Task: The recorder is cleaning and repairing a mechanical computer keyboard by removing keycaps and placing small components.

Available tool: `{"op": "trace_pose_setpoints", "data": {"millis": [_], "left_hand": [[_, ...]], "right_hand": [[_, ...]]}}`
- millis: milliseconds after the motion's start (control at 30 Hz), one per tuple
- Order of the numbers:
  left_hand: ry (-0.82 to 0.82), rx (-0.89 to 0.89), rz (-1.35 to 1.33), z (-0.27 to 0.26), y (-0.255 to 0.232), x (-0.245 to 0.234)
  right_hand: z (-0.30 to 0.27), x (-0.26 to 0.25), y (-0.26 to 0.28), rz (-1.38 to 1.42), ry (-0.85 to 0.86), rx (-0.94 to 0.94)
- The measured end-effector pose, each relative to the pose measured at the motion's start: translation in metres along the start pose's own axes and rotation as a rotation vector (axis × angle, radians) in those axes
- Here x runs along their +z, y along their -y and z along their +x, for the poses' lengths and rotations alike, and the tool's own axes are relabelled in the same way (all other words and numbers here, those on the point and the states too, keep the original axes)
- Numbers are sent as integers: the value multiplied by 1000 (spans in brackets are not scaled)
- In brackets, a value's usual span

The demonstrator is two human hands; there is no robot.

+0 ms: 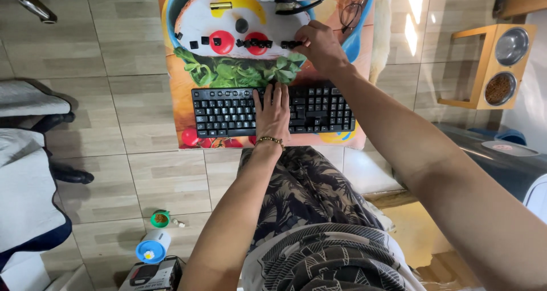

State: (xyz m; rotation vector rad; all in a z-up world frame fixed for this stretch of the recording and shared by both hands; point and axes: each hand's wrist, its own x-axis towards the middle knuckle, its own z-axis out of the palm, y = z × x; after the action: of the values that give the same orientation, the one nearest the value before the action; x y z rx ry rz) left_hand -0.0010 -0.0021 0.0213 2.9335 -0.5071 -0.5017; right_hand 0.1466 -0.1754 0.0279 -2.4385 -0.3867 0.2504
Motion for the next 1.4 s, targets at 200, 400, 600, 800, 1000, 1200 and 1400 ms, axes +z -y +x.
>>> {"op": "trace_pose_setpoints", "data": {"millis": [200,400,600,800,1000,1200,1400], "left_hand": [[-48,-5,-8,0,-1,4],[-35,0,43,1,-3,4],[78,-40,51,3,-19,8],[4,20,35,9,-40,8],[92,23,15,15,-38,6],[99,23,72,14,-37,3],[60,5,50,12,-40,-3]], "right_hand": [[1,-10,11,-17,87,78],[-18,-26,10,-141,34,-41],[-56,-23,-7,-126,509,164],[-67,-19,-1,-187,575,129],[-60,-14,3,-190,635,189],[-48,-1,-16,-221,654,139],[-59,-19,4,-222,632,77]]}}
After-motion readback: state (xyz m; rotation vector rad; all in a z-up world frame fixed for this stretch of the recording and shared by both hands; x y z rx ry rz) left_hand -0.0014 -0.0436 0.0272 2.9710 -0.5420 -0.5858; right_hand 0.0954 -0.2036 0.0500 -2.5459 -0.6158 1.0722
